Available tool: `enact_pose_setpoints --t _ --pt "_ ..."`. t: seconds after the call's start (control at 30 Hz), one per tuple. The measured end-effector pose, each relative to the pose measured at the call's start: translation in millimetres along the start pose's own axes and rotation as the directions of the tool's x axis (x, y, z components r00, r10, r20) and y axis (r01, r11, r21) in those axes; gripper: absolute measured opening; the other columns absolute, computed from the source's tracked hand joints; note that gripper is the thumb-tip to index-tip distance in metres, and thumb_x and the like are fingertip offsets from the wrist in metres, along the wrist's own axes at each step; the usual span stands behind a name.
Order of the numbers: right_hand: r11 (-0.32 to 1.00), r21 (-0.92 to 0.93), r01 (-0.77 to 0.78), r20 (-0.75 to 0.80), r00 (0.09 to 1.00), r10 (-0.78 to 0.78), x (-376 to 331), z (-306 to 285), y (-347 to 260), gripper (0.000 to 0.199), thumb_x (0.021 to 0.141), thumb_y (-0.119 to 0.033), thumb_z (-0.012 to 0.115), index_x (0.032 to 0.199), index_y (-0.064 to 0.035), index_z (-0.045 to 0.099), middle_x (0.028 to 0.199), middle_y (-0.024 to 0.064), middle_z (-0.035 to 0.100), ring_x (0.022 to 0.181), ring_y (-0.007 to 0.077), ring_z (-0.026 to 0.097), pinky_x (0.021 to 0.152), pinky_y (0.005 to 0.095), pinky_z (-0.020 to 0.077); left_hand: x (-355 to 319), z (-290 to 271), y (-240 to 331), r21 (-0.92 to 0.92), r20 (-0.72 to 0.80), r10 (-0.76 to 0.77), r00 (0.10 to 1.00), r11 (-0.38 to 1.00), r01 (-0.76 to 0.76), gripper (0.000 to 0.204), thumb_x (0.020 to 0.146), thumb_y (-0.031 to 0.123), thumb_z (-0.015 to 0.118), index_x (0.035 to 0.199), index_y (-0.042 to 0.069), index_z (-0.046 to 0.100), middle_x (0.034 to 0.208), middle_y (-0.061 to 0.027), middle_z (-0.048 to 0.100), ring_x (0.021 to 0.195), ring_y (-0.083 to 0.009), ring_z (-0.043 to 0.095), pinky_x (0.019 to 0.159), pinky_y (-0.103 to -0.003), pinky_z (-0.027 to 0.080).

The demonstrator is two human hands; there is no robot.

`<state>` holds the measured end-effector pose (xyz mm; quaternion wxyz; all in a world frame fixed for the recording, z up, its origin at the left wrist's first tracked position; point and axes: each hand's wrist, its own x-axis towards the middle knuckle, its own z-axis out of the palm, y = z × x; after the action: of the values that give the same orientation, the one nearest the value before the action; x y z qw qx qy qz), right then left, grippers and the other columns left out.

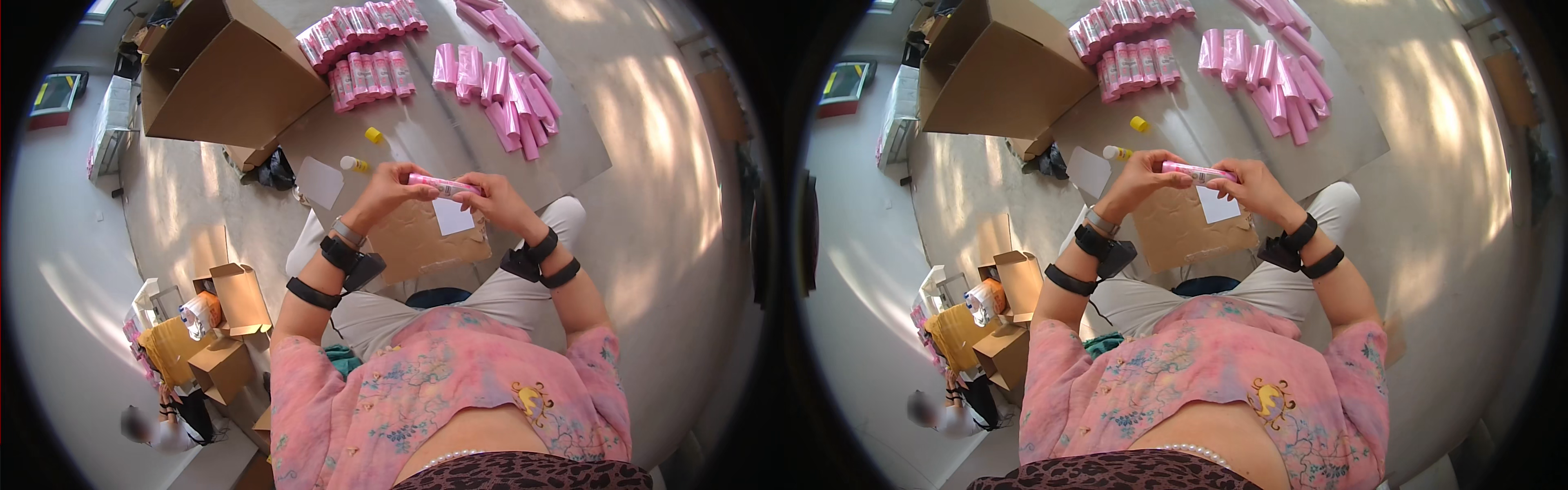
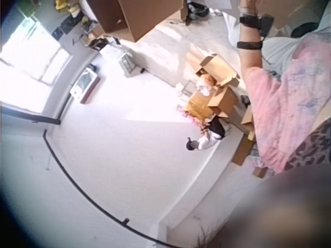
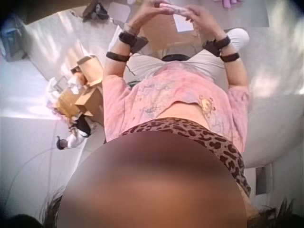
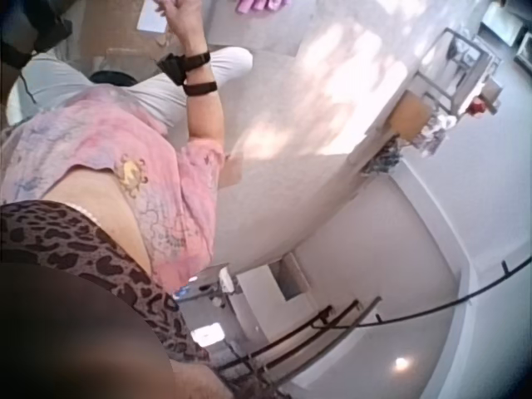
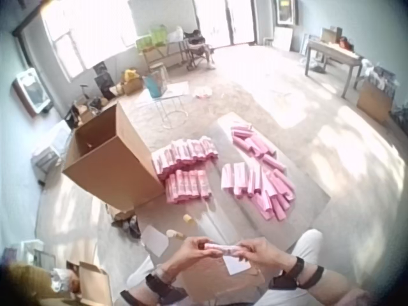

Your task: Applying glue and wrapping paper labels around pink cylindrical plastic components.

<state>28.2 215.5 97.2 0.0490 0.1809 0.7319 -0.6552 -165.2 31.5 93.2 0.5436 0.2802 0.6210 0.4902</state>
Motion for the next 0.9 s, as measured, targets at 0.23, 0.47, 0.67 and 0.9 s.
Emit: enact_pose_setpoints --t 0.23,0.47,0.67,0.9 --pt "0.991 0.098 -0.096 -0.011 0.995 0.097 40.8 -11.3 15.6 0.03 0.104 -0.024 0.066 0.119 0.0015 0.07 0.09 0.003 0.072 0.083 0.0092 0.069 0.075 0.0266 0.0563 32.2 -36.6 0.4 -0.293 0.021 -0.034 0.999 0.955 0.039 0.035 0.102 0.022 0.069 0.116 -0.01 0.067 0.111 -0.0126 0.072 0.103 -0.0204 0.072 0.098 -0.034 0.059" --pt "0.826 0.555 -0.095 0.091 0.994 0.053 80.2 -3.2 28.9 0.04 0.111 -0.024 0.052 0.14 0.0044 0.059 0.119 0.0075 0.069 0.106 0.0145 0.068 0.1 0.0306 0.0552 59.4 -59.7 10.1 -0.348 -0.26 -0.154 0.953 0.936 0.057 0.038 0.099 0.029 0.075 0.112 -0.005 0.066 0.108 -0.0107 0.071 0.095 -0.0183 0.072 0.088 -0.03 0.06" --pt "0.73 0.681 0.065 -0.139 0.989 0.042 112.1 29.7 41.8 0.041 0.111 -0.019 0.051 0.145 0.0035 0.055 0.128 0.0093 0.067 0.115 0.0162 0.067 0.104 0.0313 0.0532 83.4 -4.8 -7.4 -0.498 -0.486 -0.166 0.858 0.859 -0.116 0.059 0.09 0.02 0.085 0.131 -0.002 0.048 0.119 -0.0114 0.067 0.106 -0.018 0.069 0.09 -0.031 0.058" --pt "0.958 0.261 0.116 -0.442 0.897 0.012 107.2 46.2 45.0 0.043 0.105 -0.008 0.055 0.148 -0.0003 0.054 0.136 0.0126 0.065 0.127 0.0189 0.061 0.11 0.0313 0.0457 133.6 -58.8 -11.4 -0.035 -0.661 0.161 0.733 0.969 -0.244 0.038 0.086 0.013 0.084 0.114 -0.003 0.064 0.104 -0.0087 0.073 0.092 -0.0156 0.07 0.078 -0.03 0.057"
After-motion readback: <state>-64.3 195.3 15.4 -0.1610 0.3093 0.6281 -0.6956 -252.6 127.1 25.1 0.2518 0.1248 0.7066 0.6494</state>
